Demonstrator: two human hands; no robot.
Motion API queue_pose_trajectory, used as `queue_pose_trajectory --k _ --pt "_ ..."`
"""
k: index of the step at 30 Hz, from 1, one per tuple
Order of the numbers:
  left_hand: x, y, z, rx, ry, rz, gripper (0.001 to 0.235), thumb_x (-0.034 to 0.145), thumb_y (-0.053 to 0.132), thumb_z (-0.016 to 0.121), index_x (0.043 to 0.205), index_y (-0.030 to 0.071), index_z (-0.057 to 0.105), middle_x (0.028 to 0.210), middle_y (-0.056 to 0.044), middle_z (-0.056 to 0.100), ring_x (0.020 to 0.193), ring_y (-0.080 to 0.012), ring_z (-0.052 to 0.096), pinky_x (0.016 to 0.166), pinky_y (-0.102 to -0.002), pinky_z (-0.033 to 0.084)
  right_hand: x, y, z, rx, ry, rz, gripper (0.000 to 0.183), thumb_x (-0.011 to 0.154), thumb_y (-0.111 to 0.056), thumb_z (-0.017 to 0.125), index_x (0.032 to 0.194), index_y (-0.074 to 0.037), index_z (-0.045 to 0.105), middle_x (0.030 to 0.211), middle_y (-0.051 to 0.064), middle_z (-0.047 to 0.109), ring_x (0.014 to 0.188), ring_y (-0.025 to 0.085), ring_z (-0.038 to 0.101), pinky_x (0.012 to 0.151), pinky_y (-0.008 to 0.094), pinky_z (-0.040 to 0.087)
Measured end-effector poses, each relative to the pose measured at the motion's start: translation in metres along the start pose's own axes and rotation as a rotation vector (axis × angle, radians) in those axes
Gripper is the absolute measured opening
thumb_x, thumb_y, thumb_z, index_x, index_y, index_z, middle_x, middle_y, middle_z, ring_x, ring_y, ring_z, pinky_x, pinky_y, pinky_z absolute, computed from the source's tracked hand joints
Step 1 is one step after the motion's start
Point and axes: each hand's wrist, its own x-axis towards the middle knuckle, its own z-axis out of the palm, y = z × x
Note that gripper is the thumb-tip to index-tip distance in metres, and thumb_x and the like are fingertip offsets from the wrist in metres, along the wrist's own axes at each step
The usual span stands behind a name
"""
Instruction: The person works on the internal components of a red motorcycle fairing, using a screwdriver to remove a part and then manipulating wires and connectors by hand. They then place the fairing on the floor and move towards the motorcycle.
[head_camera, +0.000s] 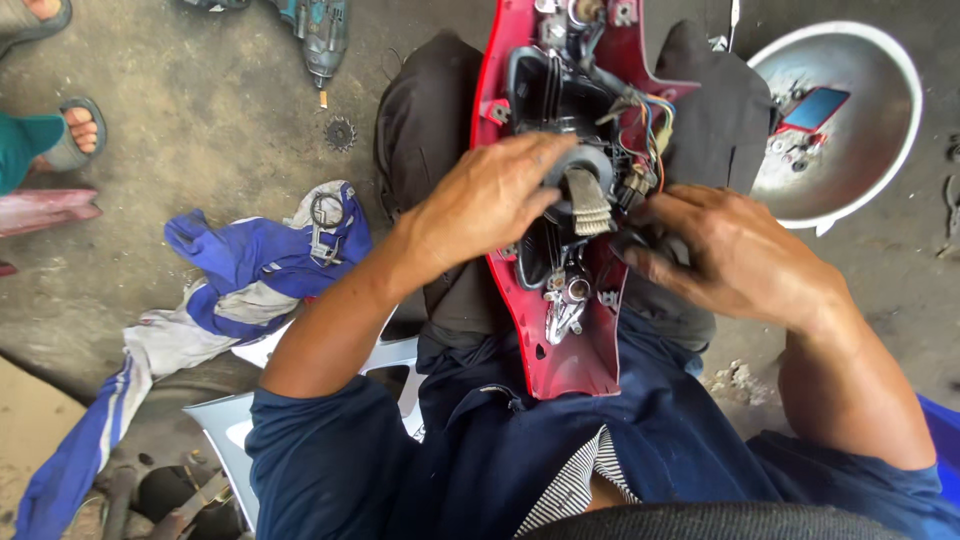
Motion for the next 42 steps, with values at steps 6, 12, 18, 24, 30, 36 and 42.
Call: queue_pose_trajectory --k 6,12,18,24,30,36,42 --pt "-0.009 0.008 0.029 0.154 0.141 -0.072 0.063 0.088 0.008 0.078 0.143 -0.002 0.05 0.132 -0.022 0.066 0.111 -0.0361 0.069 0.101 -0.045 0.056 0.029 -0.017 -0.015 -0.183 0.249 0.033 0.022 0.109 -0.02 0.058 0.112 0.001 0.065 0.089 0.017 0.068 0.074 0.038 0.067 0.067 0.046 0.05" --pt "-0.027 0.031 0.02 0.367 0.312 -0.149 0.034 0.087 0.023 0.083 0.106 0.004 0.063 0.104 -0.013 0.063 0.088 -0.0277 0.057 0.077 -0.04 0.053 0.08 -0.006 -0.013 -0.219 0.065 0.021 0.038 0.102 -0.022 0.059 0.129 0.003 0.065 0.116 0.023 0.073 0.101 0.045 0.069 0.082 0.053 0.053" --pt "-0.041 0.037 0.026 0.274 0.446 -0.078 0.021 0.101 0.013 0.062 0.083 0.003 0.061 0.084 -0.014 0.057 0.078 -0.0309 0.051 0.068 -0.043 0.043 0.091 -0.014 -0.016 -0.147 0.121 -0.162 0.022 0.101 -0.009 0.065 0.115 0.008 0.07 0.102 0.02 0.074 0.085 0.035 0.072 0.08 0.044 0.059" --pt "-0.052 0.029 0.032 0.294 0.485 -0.045 0.022 0.097 0.001 0.054 0.117 0.002 0.063 0.093 -0.019 0.061 0.081 -0.0316 0.055 0.077 -0.042 0.049 0.092 -0.001 -0.007 -0.16 0.137 0.122 0.022 0.101 -0.013 0.067 0.118 -0.001 0.073 0.085 0.011 0.073 0.069 0.025 0.068 0.065 0.038 0.05" --pt "-0.057 0.016 0.044 0.272 0.43 -0.046 0.029 0.1 0.009 0.049 0.12 0.001 0.067 0.108 -0.024 0.064 0.09 -0.0344 0.059 0.087 -0.045 0.048 0.082 0.01 0.022 -0.574 0.318 -0.122 0.012 0.105 0.003 0.066 0.117 0.007 0.066 0.096 0.015 0.066 0.078 0.03 0.064 0.061 0.04 0.051" --pt "-0.053 0.013 0.043 0.338 0.39 -0.041 0.022 0.096 0.008 0.05 0.103 0.002 0.071 0.114 -0.023 0.064 0.088 -0.0332 0.057 0.087 -0.045 0.047 0.079 0.016 0.031 -0.576 0.431 -0.052 0.011 0.107 0.0 0.063 0.118 0.002 0.067 0.106 0.016 0.071 0.085 0.031 0.068 0.072 0.036 0.048" --pt "-0.047 0.017 0.048 0.326 0.367 -0.072 0.019 0.101 0.008 0.049 0.097 0.003 0.068 0.121 -0.031 0.065 0.097 -0.0397 0.063 0.092 -0.048 0.049 0.099 0.013 0.032 -0.348 0.458 -0.052 0.007 0.105 0.008 0.062 0.111 0.007 0.067 0.094 0.019 0.068 0.074 0.029 0.062 0.068 0.038 0.05"
